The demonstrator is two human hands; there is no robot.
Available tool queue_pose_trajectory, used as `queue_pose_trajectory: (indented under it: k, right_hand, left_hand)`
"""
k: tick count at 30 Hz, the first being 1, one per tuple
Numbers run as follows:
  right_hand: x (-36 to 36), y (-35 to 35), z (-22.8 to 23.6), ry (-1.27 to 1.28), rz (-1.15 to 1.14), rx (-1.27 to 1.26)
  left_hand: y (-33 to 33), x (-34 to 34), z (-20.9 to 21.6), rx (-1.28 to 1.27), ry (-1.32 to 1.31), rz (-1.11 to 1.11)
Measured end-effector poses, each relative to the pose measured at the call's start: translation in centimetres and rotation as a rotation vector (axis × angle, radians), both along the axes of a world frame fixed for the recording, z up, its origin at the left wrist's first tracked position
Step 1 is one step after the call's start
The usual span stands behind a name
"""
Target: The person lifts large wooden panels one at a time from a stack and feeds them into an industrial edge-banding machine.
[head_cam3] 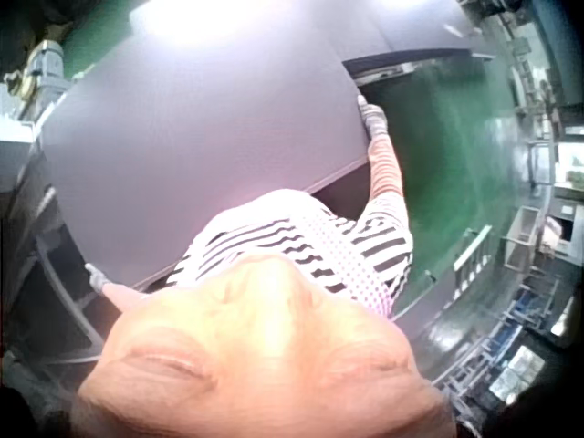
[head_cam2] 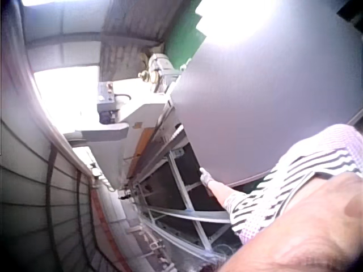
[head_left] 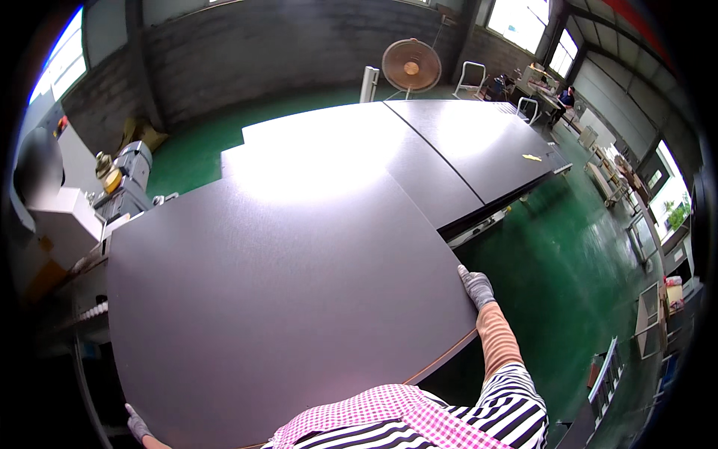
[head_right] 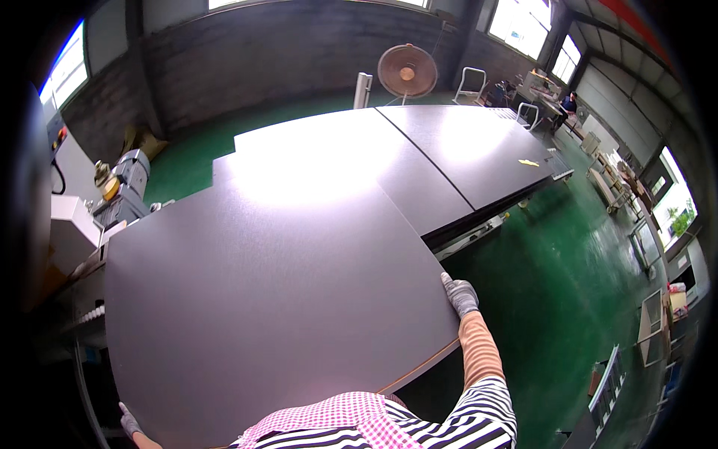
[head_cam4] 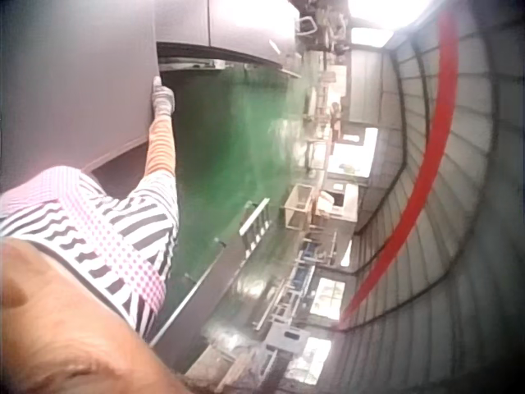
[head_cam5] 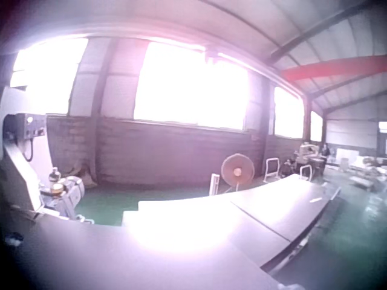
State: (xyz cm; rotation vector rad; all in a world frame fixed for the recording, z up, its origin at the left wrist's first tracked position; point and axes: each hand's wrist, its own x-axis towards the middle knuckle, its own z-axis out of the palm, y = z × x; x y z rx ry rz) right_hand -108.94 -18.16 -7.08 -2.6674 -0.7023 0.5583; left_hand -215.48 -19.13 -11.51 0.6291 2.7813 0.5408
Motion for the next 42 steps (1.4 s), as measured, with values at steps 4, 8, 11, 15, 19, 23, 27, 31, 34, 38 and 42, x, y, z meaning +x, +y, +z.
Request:
queue_pose_trajectory:
  k: [4, 8, 11, 15, 19, 23, 27, 31, 34, 38, 42]
  right_hand:
    - [8.1, -0.4, 1.8, 0.031, 0.035, 0.0]
    - [17.0, -2.3, 1.1, -0.005, 0.035, -0.09]
    - [21.3, -0.8, 2.5, -0.01, 0.055, -0.1]
    - [28.7, 0.1, 3.2, -0.059, 0.071, 0.034]
    - [37.1, 2.2, 2.4, -0.142, 0.079, 0.041]
    - [43.3, 3.9, 1.2, -0.26, 0.1, -0.182]
    - [47.4, 4.8, 0.3, -0.162, -0.017, -0.23]
    - [53.5, 5.1, 0.6, -0.187, -0.039, -0.071]
    - [60.1, 4.2, -1.2, -0.334, -0.124, -0.091]
    - [63.9, 5.1, 0.2, -0.351, -0.238, -0.31]
    - [67.5, 6.1, -0.7, -0.469, -0.491, -0.342]
  left_hand:
    - [-0.4, 10.9, 0.9, -0.015, 0.016, 0.009]
    - [0.9, 20.5, 2.4, -0.036, 0.039, -0.037]
    - [0.3, 25.5, 2.4, -0.038, 0.05, 0.007]
    - [1.2, 32.5, 0.9, -0.013, -0.045, -0.056]
    - [3.1, 38.0, -4.9, 0.048, -0.087, -0.012]
    - [6.2, 47.1, -2.6, 0.297, -0.323, -0.149]
    - [7.9, 52.4, -1.2, 0.164, -0.087, -0.219]
    - [10.5, 59.0, -2.4, 0.143, -0.002, -0.23]
    - [15.0, 65.0, -2.9, 0.101, -0.077, -0.353]
    - [19.1, 81.0, 2.6, -0.178, 0.145, -0.466]
    - [20.2, 98.2, 10.0, -0.337, 0.336, -0.635]
